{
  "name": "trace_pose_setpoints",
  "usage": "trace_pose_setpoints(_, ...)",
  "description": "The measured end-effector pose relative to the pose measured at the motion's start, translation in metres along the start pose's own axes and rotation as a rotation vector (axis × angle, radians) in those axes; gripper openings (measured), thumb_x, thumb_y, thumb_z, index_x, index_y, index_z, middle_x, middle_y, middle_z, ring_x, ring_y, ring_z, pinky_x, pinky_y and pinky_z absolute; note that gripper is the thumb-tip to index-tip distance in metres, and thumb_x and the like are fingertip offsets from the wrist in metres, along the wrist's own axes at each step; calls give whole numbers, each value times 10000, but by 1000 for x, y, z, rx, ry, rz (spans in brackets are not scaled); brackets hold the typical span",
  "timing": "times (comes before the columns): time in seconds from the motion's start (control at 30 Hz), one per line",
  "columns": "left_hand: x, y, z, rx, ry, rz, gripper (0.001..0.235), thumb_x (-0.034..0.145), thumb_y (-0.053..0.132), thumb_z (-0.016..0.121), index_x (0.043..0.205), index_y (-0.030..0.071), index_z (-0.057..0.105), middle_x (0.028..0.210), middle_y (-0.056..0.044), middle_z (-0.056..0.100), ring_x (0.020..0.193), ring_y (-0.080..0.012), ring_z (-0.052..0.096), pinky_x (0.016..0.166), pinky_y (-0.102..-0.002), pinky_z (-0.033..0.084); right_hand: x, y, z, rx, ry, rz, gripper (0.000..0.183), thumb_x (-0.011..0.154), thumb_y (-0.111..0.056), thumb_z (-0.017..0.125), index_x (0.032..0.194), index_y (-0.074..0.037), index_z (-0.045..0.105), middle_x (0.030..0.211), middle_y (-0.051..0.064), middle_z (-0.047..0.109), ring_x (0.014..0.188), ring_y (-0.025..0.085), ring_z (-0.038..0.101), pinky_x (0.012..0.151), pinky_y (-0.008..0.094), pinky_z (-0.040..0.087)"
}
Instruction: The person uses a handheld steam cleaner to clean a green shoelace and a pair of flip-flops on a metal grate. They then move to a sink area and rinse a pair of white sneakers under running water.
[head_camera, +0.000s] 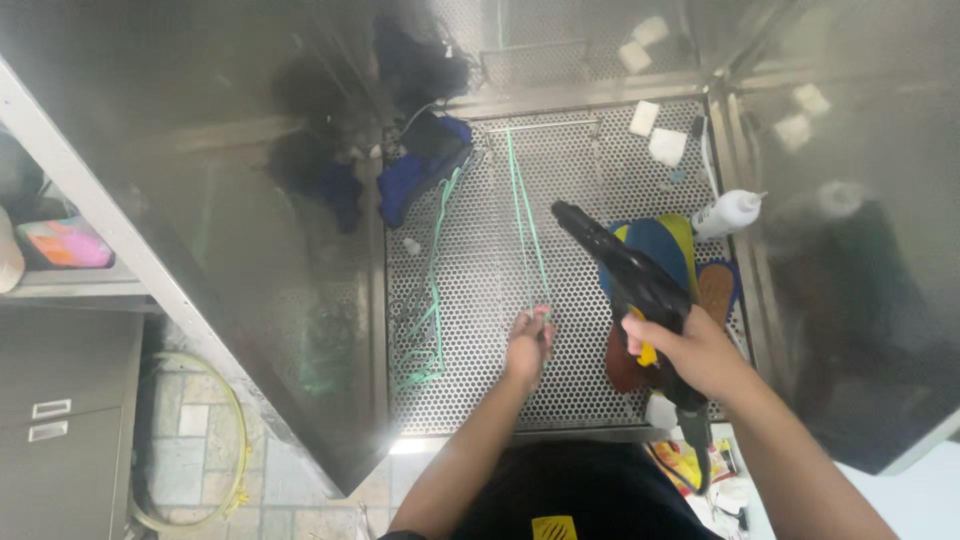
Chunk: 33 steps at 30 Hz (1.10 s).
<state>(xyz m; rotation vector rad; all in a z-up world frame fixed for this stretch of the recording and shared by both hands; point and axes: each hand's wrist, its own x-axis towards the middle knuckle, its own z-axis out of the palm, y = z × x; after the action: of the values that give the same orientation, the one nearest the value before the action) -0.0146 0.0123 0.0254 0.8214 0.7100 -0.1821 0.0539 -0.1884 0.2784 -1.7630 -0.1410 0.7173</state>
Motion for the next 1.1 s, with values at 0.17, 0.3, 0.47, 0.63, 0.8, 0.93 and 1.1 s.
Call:
trace_pose_setpoints(0.17,-18,-30,-15,-26,40,40,101,1046,172,415,1035,110,493,795,-50,616,626,-121,519,548,-266,431,-80,36,5,-28,112,176,233,854,-264,718,947,-50,710,737,38,689,709,141,644,655,314,517)
trace_pose_setpoints(0.3,-30,-53,-35,63,-111,11,114,1063,165,525,1022,59,535,827,-59,637,649,-107,536,565,-251,441,-122,58,27,-59,78,273,263,857,-277,741,936,-30,694,704,58,681,681,161,652,656,315,522)
trace_pose_setpoints(0.47,-58,-63,-48,242,-92,-84,246,1048,262,533,1159,102,683,779,1,646,603,-49,480,513,-190,360,-157,65,68,-109,129,425,321,844,-332,753,925,-25,702,674,56,667,641,156,613,610,316,486)
trace_pose_setpoints(0.63,-62,-69,-60,273,-57,-18,259,1058,268,547,1068,89,733,710,46,589,563,-52,427,492,-198,339,-188,64,102,-146,184,501,337,835,-377,760,939,-58,732,650,39,643,614,134,575,584,301,461)
trace_pose_setpoints(0.8,-60,-86,-76,445,-153,331,238,1045,200,577,983,39,742,733,32,601,638,-58,491,570,-220,397,-208,72,127,-165,242,536,381,859,-394,779,902,-22,712,622,63,642,582,166,606,578,323,480)
trace_pose_setpoints(0.93,-68,-86,-79,419,-203,453,276,1072,223,560,977,25,727,743,31,592,667,-57,494,610,-224,413,-194,79,130,-88,257,385,342,859,-365,730,918,-29,706,665,62,676,641,152,632,634,317,505)
trace_pose_setpoints(1.1,-103,-59,-78,698,-223,451,350,1081,284,520,1014,18,739,708,-23,604,653,-96,535,615,-266,450,-157,82,115,-92,385,340,355,830,-368,738,1017,-70,786,800,41,775,758,152,706,723,306,538)
